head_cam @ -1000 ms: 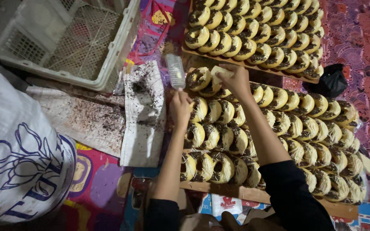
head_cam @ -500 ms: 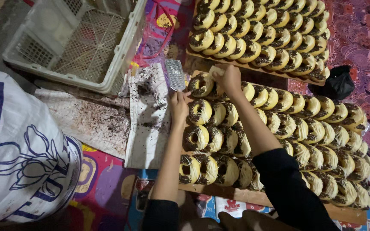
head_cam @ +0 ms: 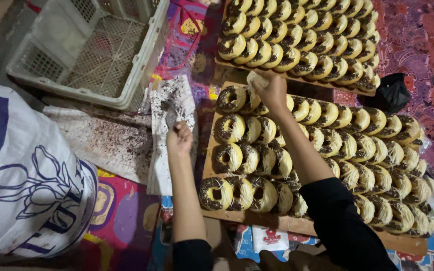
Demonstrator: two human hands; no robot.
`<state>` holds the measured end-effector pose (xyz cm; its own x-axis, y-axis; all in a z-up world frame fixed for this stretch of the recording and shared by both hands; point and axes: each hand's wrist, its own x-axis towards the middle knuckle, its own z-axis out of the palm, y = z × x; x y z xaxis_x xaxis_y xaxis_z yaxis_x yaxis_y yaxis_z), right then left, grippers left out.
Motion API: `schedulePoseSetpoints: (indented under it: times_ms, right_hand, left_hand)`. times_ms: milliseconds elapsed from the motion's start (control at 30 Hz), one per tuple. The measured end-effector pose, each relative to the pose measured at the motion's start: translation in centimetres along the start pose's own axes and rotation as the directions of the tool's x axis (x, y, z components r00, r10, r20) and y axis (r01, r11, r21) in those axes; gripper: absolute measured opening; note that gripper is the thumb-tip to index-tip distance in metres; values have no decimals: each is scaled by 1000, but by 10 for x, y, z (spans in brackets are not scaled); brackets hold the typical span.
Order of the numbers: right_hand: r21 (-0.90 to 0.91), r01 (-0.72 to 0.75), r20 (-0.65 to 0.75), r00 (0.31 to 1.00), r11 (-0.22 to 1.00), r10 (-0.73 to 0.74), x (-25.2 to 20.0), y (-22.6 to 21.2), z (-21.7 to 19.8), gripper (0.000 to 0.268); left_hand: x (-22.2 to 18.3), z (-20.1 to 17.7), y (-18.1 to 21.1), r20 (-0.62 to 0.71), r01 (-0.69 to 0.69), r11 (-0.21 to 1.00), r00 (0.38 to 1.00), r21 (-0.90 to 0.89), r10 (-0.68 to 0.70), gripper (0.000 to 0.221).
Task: The person sits on the floor and uses a handheld grater to grate a block of cheese over rows of ring-shaped pastries arranged on wooden trays. The person moves the grater and cheese across multiple pastries, then briefly handles a small plastic bag at the end.
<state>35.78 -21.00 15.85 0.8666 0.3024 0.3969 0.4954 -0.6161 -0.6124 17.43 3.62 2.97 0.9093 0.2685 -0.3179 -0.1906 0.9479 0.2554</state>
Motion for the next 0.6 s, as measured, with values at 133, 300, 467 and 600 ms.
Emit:
schedulePoseSetpoints:
  times_ms: [133, 300, 467, 600]
  right_hand:
    - [-39, 122, -70, 990, 992, -125, 8, -12, -10, 37]
    - [11, 23, -37, 999, 1000, -23, -3, -30, -14, 39]
    - [-138, 10, 63, 998, 990, -1, -11, -47, 2, 38]
    - [-205, 58, 56, 997, 977, -47, -23, -42, 18, 39]
  left_hand:
    - [-3, 27, -46, 70, 60, 986, 995, 155, -71, 27]
    - [-20, 69, -111, 88, 66, 768, 983, 637, -158, 38]
    - [0, 77, -141, 55, 85, 766, 986, 637, -155, 30]
    - [5, 76, -154, -60, 125, 726, 992, 676, -115, 34]
